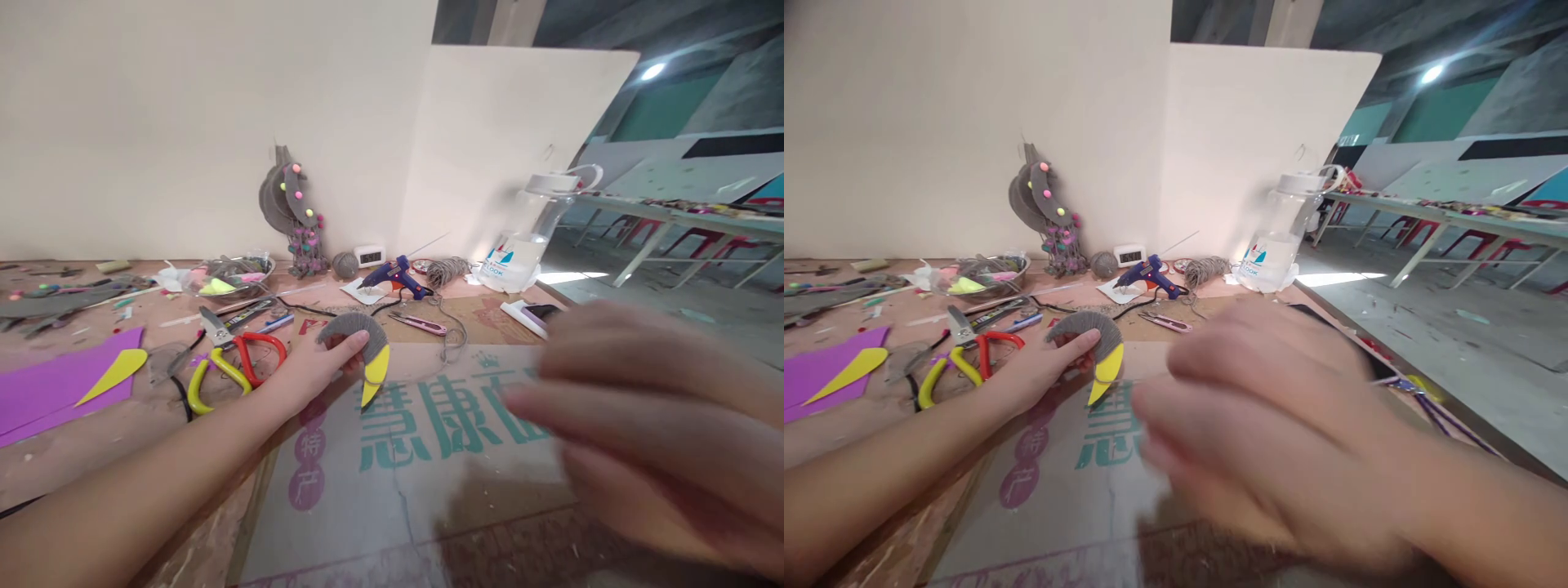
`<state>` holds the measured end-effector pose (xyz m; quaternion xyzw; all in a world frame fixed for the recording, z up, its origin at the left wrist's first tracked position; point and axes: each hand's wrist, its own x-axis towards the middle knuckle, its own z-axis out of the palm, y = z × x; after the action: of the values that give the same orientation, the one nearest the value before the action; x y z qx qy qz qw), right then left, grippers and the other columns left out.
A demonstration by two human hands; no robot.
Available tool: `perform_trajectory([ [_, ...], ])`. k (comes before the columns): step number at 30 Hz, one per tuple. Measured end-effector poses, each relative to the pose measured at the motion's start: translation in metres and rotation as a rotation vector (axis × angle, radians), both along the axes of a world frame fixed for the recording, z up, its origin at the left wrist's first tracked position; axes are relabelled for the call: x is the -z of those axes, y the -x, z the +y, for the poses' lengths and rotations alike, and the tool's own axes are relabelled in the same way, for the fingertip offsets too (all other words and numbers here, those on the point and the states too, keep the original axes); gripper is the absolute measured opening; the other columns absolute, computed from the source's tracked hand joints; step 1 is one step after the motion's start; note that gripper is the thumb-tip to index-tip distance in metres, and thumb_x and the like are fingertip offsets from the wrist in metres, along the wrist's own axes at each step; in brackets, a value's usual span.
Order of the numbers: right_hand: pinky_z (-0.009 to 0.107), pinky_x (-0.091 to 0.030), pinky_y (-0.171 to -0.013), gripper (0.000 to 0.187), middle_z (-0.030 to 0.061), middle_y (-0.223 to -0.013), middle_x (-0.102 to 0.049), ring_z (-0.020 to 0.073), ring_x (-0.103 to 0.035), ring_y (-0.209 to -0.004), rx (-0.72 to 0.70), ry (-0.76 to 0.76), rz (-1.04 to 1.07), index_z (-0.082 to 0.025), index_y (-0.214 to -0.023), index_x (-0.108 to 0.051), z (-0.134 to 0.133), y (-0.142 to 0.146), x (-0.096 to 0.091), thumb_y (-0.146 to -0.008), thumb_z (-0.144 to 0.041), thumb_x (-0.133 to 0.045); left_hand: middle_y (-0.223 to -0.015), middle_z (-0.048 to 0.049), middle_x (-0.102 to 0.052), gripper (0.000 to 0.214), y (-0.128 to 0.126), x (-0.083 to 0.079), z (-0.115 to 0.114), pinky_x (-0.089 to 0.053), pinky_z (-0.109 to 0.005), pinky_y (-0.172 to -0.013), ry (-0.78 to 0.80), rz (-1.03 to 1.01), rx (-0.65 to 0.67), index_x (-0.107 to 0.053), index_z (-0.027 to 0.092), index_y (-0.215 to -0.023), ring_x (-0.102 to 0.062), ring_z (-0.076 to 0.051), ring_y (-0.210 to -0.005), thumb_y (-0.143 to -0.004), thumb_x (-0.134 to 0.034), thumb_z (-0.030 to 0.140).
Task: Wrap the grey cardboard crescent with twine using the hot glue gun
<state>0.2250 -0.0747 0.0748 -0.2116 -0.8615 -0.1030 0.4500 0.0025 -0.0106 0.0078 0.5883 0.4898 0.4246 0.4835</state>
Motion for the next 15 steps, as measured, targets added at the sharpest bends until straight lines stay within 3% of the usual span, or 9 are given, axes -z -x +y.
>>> perform_trajectory([
  [2,0.034,-0.046,-0.067,0.019,0.0045,-0.084,-0.062,0.0177,-0.057,-0.079,0.12,0.028,-0.198,-0.028,-0.097,-0.063,0.013,0.006,0.0,-0.083,-0.025,-0.05,-0.056,0.0023,-0.053,0.03,0.001,0.001,0.0,-0.037,-0.02,-0.049,-0.012,-0.005,0.015,-0.054,0.016,-0.064,-0.048,-0.01,-0.053,-0.071,-0.06,0.045],
  [4,0.035,-0.045,-0.073,0.02,0.0068,-0.09,-0.061,0.0192,-0.055,-0.086,0.182,0.151,-0.254,-0.022,-0.096,-0.062,0.032,0.011,0.011,-0.085,-0.023,-0.045,-0.055,0.0021,-0.053,0.031,0.001,0.003,0.002,-0.038,-0.02,-0.051,-0.032,-0.007,0.045,-0.053,0.016,-0.063,-0.049,-0.01,-0.054,-0.072,-0.058,0.045],
  [7,0.035,-0.043,-0.079,0.021,0.0079,-0.091,-0.059,0.0192,-0.052,-0.09,0.22,0.381,-0.223,-0.018,-0.096,-0.06,0.056,0.015,0.04,-0.088,-0.026,-0.042,-0.055,0.002,-0.054,0.03,0.002,0.005,0.004,-0.039,-0.021,-0.052,-0.059,0.004,0.087,-0.055,0.015,-0.065,-0.049,-0.01,-0.053,-0.073,-0.057,0.044],
  [10,0.033,-0.041,-0.082,0.023,0.0065,-0.091,-0.058,0.0177,-0.051,-0.091,0.191,0.553,-0.149,-0.018,-0.094,-0.061,0.064,0.02,0.061,-0.088,-0.031,-0.043,-0.057,0.0015,-0.056,0.03,0.003,0.006,0.005,-0.039,-0.021,-0.052,-0.092,0.065,0.114,-0.057,0.016,-0.066,-0.05,-0.011,-0.053,-0.074,-0.057,0.045],
  [15,0.029,-0.041,-0.076,0.023,0.0026,-0.077,-0.057,0.0146,-0.052,-0.081,0.143,0.739,-0.079,-0.016,-0.074,-0.061,0.06,0.032,0.064,-0.086,-0.029,-0.046,-0.057,0.0012,-0.055,0.03,0.005,0.007,0.003,-0.037,-0.022,-0.05,-0.057,0.089,0.175,-0.056,0.017,-0.066,-0.048,-0.011,-0.052,-0.073,-0.056,0.045],
])
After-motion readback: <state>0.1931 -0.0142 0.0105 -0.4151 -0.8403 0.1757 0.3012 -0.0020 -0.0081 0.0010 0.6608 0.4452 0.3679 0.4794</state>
